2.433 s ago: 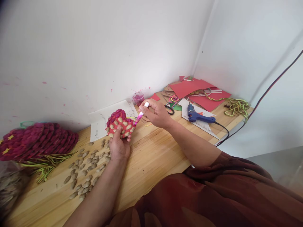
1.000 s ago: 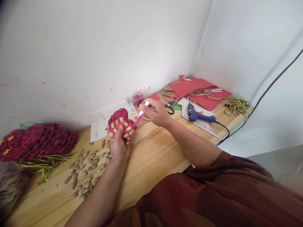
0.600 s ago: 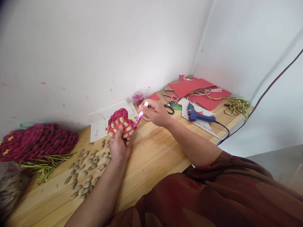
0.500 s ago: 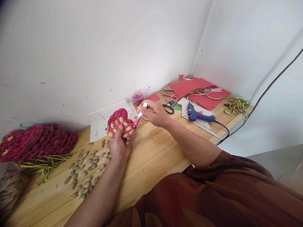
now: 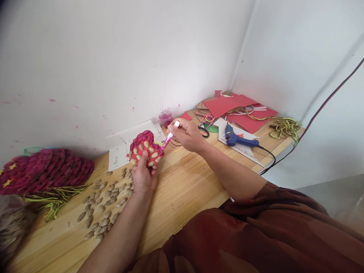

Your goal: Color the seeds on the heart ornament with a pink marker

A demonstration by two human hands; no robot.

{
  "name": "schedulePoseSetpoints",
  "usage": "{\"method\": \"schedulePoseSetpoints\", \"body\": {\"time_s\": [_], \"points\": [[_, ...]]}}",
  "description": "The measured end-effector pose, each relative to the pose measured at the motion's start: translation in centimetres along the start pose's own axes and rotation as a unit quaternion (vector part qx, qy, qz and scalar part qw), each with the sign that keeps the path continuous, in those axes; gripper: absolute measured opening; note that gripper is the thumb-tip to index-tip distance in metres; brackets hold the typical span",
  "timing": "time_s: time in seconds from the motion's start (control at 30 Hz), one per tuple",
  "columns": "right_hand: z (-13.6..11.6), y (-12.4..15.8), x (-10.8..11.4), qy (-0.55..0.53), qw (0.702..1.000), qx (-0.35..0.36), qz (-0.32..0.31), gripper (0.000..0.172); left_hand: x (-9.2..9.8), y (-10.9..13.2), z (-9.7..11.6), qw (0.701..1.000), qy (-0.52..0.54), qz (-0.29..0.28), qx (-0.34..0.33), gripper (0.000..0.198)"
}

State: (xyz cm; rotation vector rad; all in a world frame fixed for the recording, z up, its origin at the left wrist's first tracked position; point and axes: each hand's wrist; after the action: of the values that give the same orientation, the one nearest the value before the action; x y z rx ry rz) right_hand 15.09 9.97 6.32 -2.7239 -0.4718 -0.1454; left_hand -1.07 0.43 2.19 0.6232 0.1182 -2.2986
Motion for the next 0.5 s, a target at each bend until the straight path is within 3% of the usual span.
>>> {"method": "schedulePoseSetpoints", "body": {"time_s": [0.5], "points": [[-0.44, 0.07, 0.11, 0.02, 1.0, 0.011, -0.007, 0.053, 0.13, -0.12, -0.24, 1.0, -0.002, -0.003, -0.003, 0.047]]}}
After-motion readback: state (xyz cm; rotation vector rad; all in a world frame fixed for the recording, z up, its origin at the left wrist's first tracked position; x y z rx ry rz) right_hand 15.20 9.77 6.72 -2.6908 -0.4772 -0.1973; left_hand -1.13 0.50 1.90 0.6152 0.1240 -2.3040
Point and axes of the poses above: each hand's wrist, its own y-axis away from the middle knuckle, its own x-axis out of the back of the hand, z = x × y, and after that the axes turned 12 degrees about -x, right-handed
